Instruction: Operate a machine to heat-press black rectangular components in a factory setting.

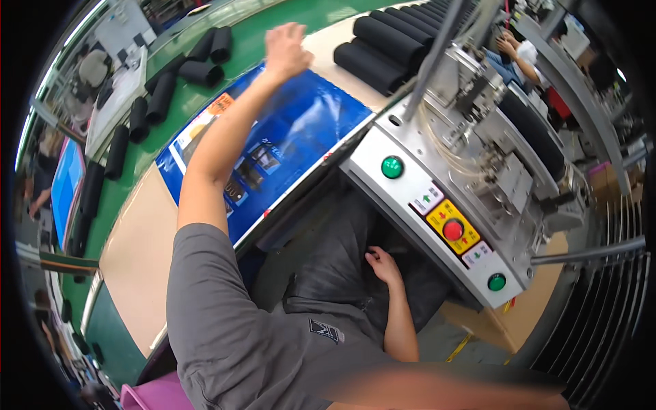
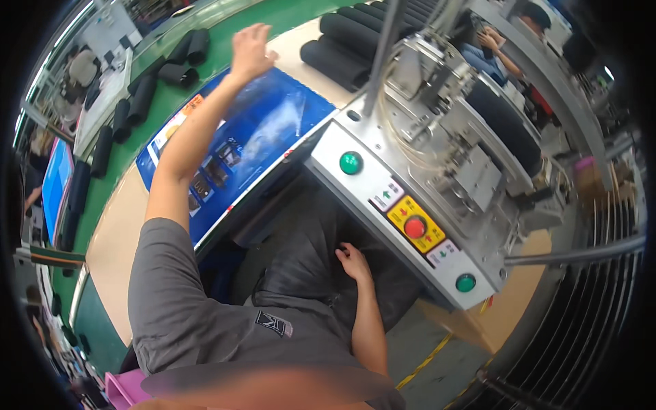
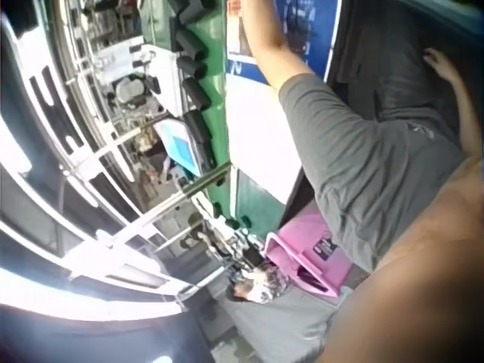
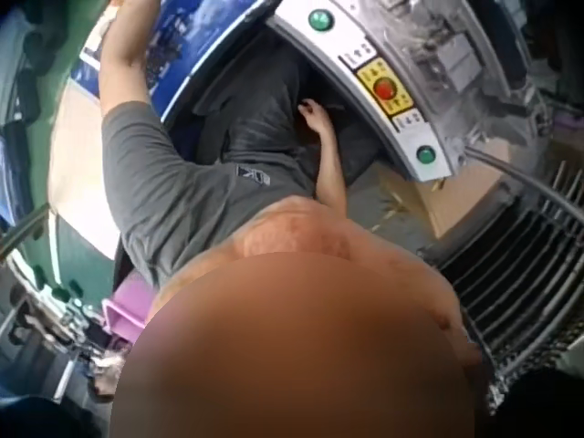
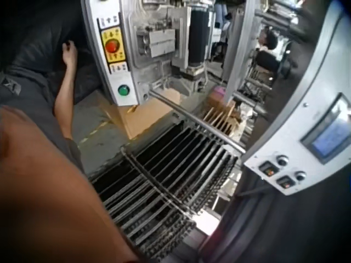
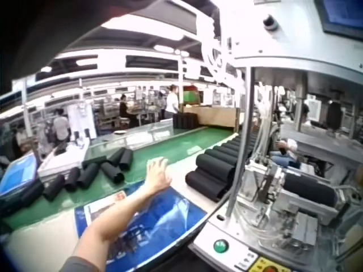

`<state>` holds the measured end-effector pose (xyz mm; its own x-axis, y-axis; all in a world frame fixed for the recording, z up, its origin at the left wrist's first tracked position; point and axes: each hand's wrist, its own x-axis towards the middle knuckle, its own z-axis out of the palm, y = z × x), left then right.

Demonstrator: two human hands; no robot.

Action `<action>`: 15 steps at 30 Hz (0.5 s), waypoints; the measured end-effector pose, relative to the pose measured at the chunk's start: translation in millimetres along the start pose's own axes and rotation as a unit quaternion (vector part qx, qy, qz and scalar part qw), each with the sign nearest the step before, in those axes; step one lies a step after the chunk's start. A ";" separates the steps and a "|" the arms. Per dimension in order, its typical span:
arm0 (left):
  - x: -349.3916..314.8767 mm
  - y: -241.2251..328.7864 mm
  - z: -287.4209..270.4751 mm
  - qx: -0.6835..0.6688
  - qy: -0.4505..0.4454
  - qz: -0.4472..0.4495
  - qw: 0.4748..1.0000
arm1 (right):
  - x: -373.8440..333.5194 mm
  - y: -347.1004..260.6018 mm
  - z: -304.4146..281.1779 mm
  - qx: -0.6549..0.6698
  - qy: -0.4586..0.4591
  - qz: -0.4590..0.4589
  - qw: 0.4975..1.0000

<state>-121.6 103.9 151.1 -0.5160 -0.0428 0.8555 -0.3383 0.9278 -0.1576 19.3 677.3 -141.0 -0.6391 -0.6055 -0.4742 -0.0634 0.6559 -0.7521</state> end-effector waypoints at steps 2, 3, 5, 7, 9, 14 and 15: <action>-11.7 -78.2 -19.2 0.161 -0.105 -0.104 0.976 | 5.0 3.7 1.6 0.005 -0.010 0.012 1.000; -16.3 -110.5 -30.9 0.217 -0.170 -0.159 0.948 | 8.6 8.4 2.7 0.004 -0.015 0.009 1.000; -25.8 -135.6 -49.4 0.221 -0.254 -0.254 0.907 | 5.2 14.0 -1.3 -0.001 -0.010 0.036 0.999; -50.3 -202.2 -90.2 0.198 -0.324 -0.305 0.874 | 5.7 4.3 0.3 -0.006 -0.031 0.035 0.999; -66.7 -233.2 -109.2 0.134 -0.339 -0.302 0.881 | -0.1 1.2 -1.7 0.016 -0.010 0.015 1.000; -21.2 -198.0 -213.6 -0.020 -0.248 -0.164 0.955 | -35.5 -47.4 -13.8 0.094 0.011 -0.042 0.995; -2.3 -183.9 -230.3 -0.140 -0.296 -0.125 0.936 | -46.9 -68.6 -23.3 0.120 0.013 -0.063 0.991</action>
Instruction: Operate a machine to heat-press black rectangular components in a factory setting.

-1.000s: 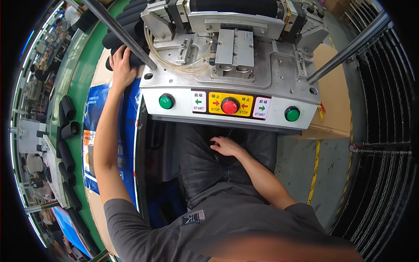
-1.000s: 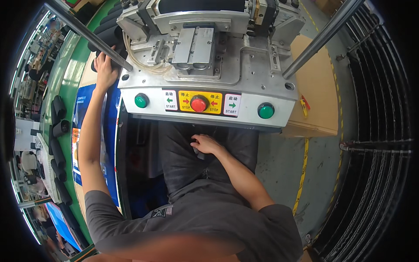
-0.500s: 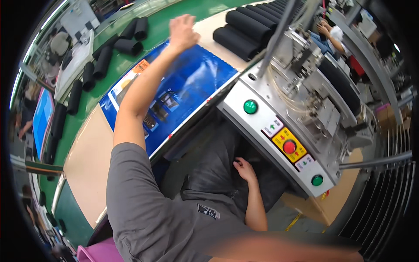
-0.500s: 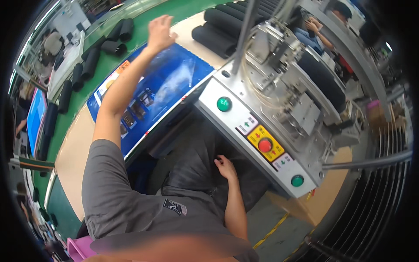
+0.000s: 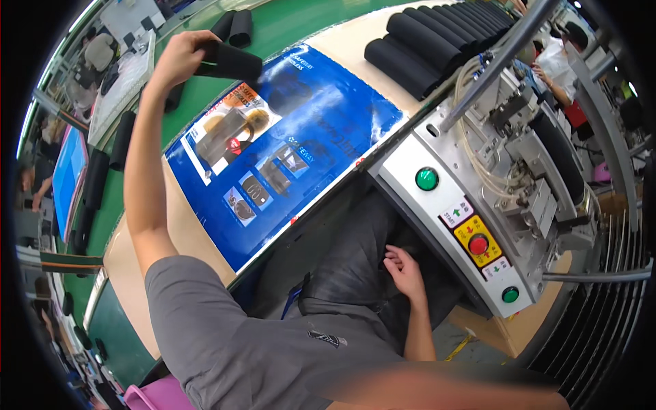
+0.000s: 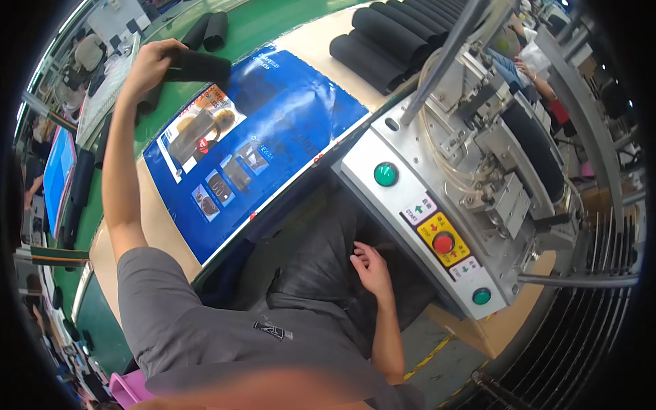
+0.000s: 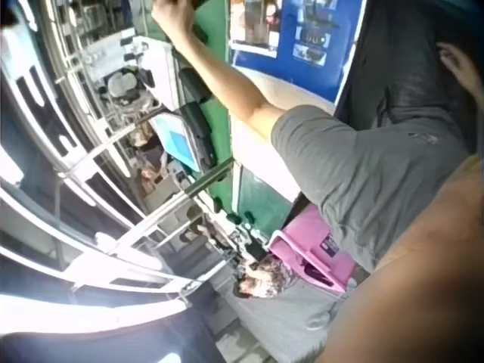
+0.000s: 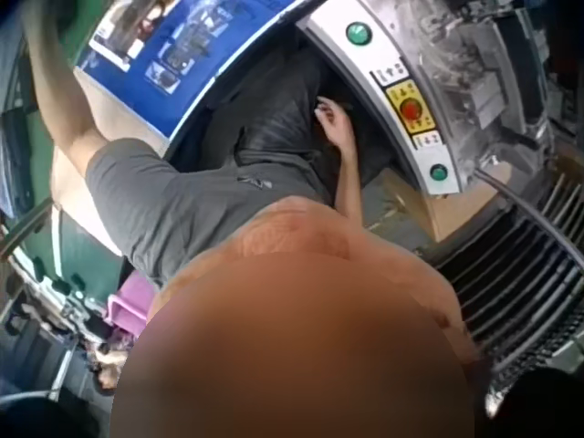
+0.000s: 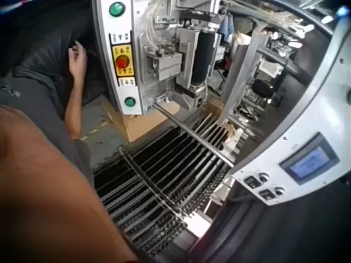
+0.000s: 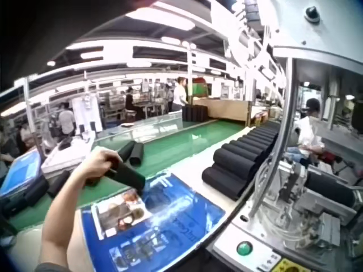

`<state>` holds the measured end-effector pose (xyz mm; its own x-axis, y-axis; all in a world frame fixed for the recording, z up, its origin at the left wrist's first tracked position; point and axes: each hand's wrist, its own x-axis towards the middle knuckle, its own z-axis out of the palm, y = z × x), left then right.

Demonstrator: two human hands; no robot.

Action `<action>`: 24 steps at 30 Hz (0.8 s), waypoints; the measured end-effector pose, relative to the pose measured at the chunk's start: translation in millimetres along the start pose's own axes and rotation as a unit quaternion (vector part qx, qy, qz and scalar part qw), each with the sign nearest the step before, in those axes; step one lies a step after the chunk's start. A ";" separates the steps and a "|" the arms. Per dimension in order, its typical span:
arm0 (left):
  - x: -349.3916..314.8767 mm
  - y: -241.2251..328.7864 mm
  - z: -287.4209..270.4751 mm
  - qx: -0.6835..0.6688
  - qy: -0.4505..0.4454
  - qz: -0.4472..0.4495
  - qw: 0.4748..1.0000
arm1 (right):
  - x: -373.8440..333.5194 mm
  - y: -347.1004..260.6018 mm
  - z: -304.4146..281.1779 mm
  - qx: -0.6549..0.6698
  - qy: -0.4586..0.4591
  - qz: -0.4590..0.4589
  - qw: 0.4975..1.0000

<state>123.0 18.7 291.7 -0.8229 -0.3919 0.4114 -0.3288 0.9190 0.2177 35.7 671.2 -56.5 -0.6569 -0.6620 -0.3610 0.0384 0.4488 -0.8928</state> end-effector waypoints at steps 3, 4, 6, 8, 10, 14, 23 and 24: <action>-17.5 96.0 -54.9 -0.321 -0.155 0.058 0.932 | -23.7 -91.5 -8.6 0.020 0.011 -0.115 0.993; -14.9 118.4 -49.3 -0.328 -0.163 0.072 0.928 | -29.8 -122.3 -15.2 -0.004 0.034 -0.200 0.979; -7.7 171.1 -42.2 -0.332 -0.211 0.260 0.882 | -50.9 -183.2 -21.4 -0.057 0.083 -0.365 0.926; -11.4 247.6 -37.2 -0.337 -0.263 0.353 0.832 | -74.9 -232.2 -26.1 -0.134 0.196 -0.431 0.871; -27.7 322.4 -28.3 -0.329 -0.306 0.371 0.813 | -84.9 -252.3 -29.9 -0.147 0.245 -0.410 0.866; -37.7 435.7 -13.7 -0.321 -0.373 0.425 0.760 | -99.8 -211.0 -58.5 -0.070 0.312 -0.393 0.862; 118.2 575.6 169.6 -0.119 -0.047 0.577 0.807 | -162.7 -109.0 -95.5 0.276 0.316 -0.393 0.818; 124.9 585.6 175.9 -0.124 -0.034 0.574 0.809 | -166.2 -102.9 -98.3 0.312 0.297 -0.402 0.808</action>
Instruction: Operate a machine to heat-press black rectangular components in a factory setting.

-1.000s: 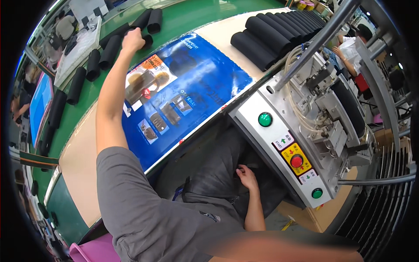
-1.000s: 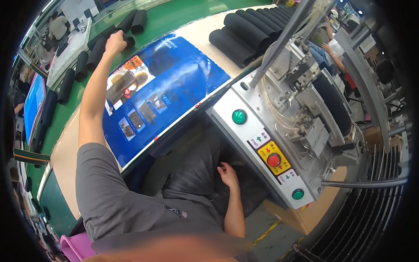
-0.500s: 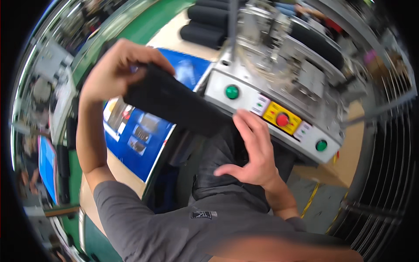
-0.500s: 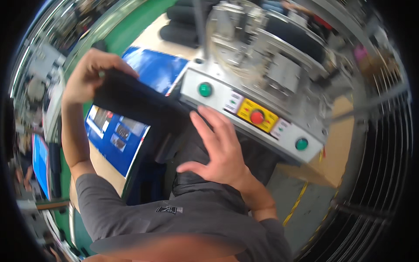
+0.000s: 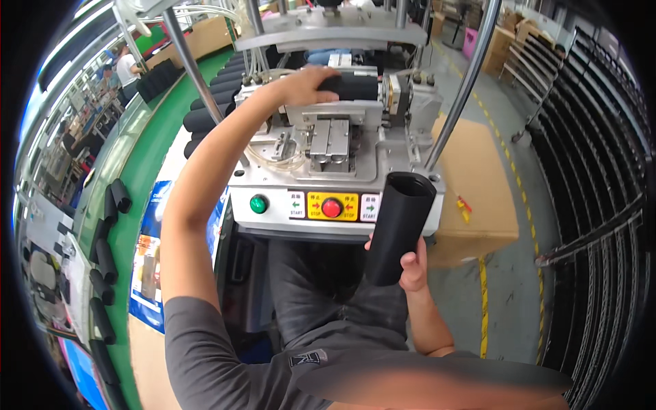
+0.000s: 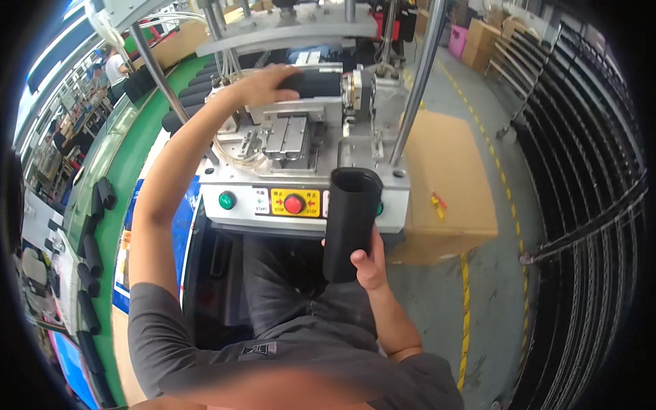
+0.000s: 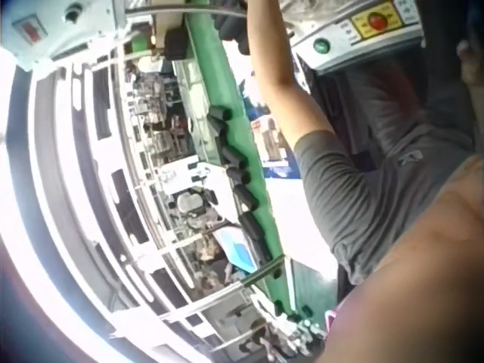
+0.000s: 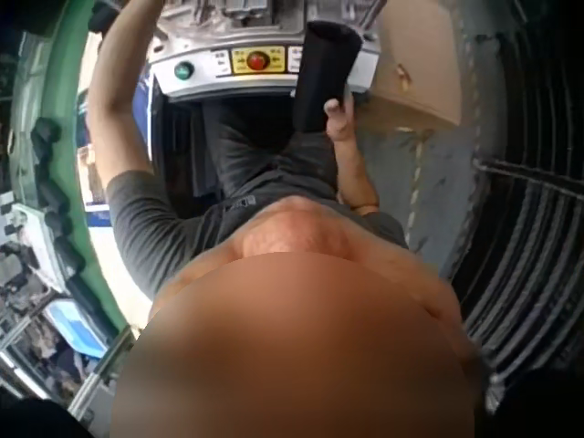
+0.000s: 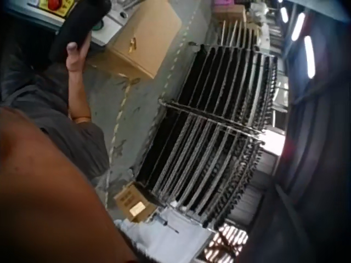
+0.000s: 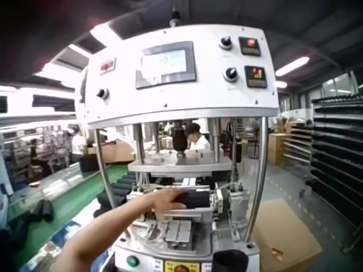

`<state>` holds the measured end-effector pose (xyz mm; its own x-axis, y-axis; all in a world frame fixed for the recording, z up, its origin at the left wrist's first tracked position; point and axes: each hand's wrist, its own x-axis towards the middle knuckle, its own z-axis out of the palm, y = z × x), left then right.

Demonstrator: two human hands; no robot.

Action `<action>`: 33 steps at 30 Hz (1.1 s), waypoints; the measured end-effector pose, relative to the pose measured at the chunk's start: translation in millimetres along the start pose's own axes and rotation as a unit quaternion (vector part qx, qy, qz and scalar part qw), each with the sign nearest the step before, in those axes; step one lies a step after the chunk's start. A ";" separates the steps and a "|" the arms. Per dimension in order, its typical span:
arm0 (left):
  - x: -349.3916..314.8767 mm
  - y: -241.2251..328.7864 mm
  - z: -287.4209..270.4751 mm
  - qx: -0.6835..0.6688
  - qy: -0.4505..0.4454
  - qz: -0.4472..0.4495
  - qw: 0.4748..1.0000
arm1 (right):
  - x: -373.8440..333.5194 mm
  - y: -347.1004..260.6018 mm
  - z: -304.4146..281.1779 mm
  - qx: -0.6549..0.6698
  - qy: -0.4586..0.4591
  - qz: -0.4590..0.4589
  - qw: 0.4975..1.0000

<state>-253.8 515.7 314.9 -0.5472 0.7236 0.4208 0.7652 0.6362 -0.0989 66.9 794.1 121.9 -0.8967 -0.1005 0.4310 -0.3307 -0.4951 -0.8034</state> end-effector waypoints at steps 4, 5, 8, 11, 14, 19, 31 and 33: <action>3.3 -25.5 14.8 -0.043 -0.131 -0.026 0.990 | 10.6 -0.4 -26.6 0.076 -0.037 0.022 0.996; 4.5 -4.5 7.9 -0.057 -0.137 -0.020 0.989 | 12.5 -4.5 -30.6 0.072 -0.024 0.029 0.997; -32.5 51.7 -43.1 0.111 0.113 0.023 0.987 | 35.4 -27.5 -44.9 -0.151 0.064 -0.084 0.983; -104.9 105.9 -71.2 0.054 0.184 0.025 0.981 | 101.5 -95.0 -17.4 -0.449 0.013 -0.150 0.881; -209.9 139.3 -61.2 -0.093 0.091 -0.001 0.991 | 177.6 -103.1 19.5 -0.639 -0.051 -0.205 0.740; -302.7 169.1 24.1 -0.303 -0.103 0.036 0.947 | 282.8 -72.9 57.6 -0.762 -0.146 -0.192 0.602; -321.5 150.2 51.9 -0.340 -0.199 0.012 0.919 | 392.5 -9.7 27.7 -0.771 -0.299 0.000 0.562; -321.7 150.2 53.2 -0.342 -0.203 0.011 0.918 | 397.6 -7.0 26.0 -0.775 -0.296 0.016 0.558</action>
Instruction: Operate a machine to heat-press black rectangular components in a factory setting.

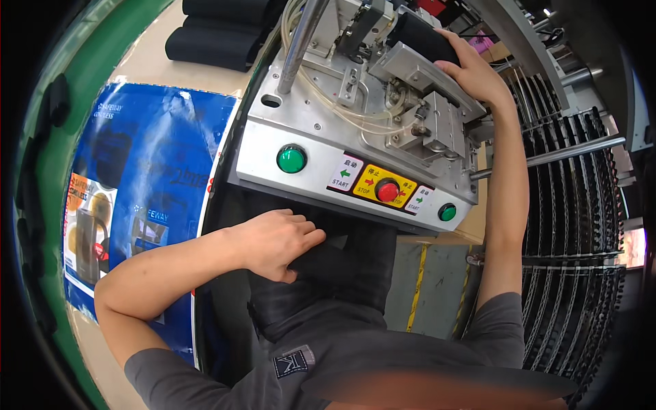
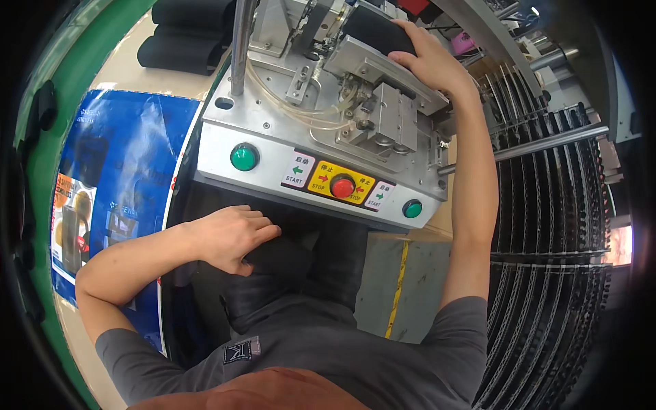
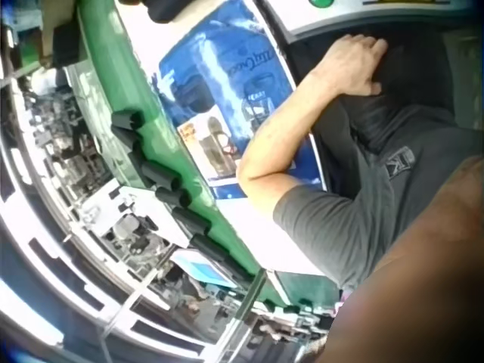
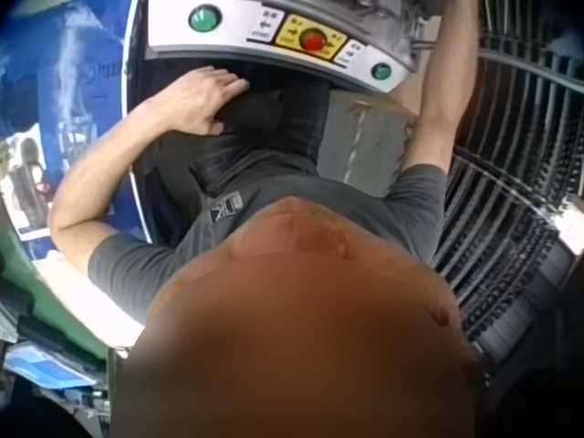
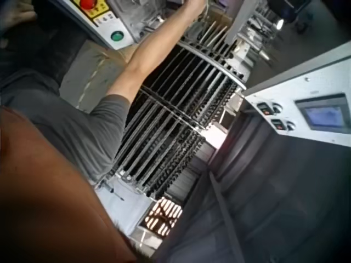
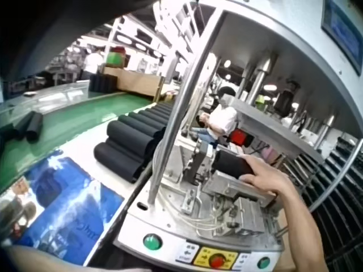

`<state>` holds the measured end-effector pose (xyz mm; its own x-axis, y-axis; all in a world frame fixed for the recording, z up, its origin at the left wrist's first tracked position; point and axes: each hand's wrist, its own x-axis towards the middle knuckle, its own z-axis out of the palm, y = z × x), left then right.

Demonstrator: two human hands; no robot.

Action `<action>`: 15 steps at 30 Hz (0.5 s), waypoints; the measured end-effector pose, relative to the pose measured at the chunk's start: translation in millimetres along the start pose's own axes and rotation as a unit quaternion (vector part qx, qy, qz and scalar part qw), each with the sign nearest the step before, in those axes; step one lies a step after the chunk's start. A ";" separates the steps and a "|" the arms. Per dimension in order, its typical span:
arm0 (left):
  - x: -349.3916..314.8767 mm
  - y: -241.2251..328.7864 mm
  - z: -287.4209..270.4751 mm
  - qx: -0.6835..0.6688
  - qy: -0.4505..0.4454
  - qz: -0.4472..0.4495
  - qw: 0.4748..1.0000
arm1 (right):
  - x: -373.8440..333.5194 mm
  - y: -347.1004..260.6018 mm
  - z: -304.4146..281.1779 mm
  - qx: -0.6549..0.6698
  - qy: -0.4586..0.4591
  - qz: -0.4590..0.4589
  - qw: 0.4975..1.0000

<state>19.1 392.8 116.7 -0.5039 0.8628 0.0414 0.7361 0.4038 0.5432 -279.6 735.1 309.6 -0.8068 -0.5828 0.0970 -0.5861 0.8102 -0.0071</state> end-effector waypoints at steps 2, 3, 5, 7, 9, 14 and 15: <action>1.4 -0.5 -0.1 -0.005 -0.004 0.003 1.000 | 3.9 2.0 -2.4 0.019 -0.009 0.013 1.000; 2.5 -0.6 -0.3 -0.007 -0.006 0.004 1.000 | 4.7 3.5 -4.3 0.029 -0.012 0.021 0.999; 3.1 -0.9 -0.1 -0.008 -0.009 0.005 1.000 | 5.8 2.2 -7.1 0.039 -0.015 0.028 0.999; 2.1 -2.4 2.2 -0.008 -0.008 0.002 1.000 | 7.2 -3.2 -8.7 0.031 -0.033 0.031 0.998; 2.0 -3.8 3.4 -0.009 -0.007 0.000 1.000 | 7.1 -7.2 -11.2 0.023 -0.052 0.034 0.998; -0.2 -1.2 0.9 -0.009 0.009 0.000 1.000 | 6.1 -6.7 -13.6 0.052 -0.064 -0.002 0.997; 0.3 -1.8 0.8 -0.014 0.009 0.001 1.000 | 6.5 -6.3 -16.0 0.051 -0.069 -0.001 0.996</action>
<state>17.9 392.6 115.1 -0.5106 0.8579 0.0573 0.7242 0.3932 0.5665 -280.0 727.2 326.2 -0.8044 -0.5926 -0.0413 -0.5859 0.8030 -0.1092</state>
